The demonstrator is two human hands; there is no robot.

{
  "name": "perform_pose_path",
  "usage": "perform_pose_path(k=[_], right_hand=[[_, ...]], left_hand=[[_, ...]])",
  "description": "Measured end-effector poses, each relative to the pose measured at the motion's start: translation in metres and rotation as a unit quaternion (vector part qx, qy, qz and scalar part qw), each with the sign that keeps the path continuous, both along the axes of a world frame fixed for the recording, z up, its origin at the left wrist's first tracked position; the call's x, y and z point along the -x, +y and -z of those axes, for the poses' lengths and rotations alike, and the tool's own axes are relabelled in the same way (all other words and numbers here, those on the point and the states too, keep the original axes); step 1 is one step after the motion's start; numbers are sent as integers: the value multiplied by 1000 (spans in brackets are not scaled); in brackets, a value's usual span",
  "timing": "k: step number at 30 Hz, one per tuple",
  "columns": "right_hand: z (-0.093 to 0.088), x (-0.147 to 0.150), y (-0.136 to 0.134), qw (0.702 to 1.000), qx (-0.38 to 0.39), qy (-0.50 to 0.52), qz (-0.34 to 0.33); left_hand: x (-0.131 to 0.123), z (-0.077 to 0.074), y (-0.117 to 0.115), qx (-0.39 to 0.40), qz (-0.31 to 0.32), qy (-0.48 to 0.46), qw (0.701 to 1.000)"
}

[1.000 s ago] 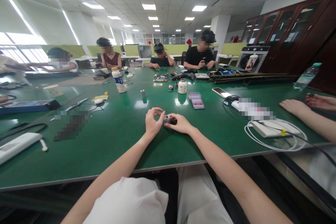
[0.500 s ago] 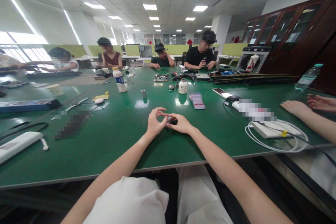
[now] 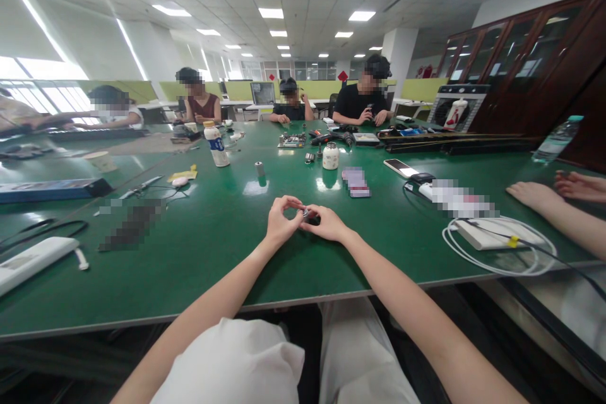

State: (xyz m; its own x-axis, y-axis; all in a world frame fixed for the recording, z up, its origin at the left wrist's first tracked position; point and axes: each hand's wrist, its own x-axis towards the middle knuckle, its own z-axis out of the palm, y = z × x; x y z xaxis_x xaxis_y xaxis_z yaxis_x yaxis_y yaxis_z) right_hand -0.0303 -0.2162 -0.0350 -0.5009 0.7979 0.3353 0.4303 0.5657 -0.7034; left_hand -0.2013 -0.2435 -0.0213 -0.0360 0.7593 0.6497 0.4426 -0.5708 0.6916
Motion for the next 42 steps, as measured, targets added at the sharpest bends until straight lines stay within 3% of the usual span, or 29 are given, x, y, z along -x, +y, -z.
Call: perform_pose_path(k=[16,32,42], right_hand=[[0,1,0,1000,-5,-16,15],[-15,-1,-9,991,-55,-97,78],[-17,-2,-10,995,-27,-65,68]], left_hand=[[0,-9,-7,-8,-43,69,997],[-3,-3,-3,-28,-15,42,999],[-3,0,-1,-28,-3,8,1000]])
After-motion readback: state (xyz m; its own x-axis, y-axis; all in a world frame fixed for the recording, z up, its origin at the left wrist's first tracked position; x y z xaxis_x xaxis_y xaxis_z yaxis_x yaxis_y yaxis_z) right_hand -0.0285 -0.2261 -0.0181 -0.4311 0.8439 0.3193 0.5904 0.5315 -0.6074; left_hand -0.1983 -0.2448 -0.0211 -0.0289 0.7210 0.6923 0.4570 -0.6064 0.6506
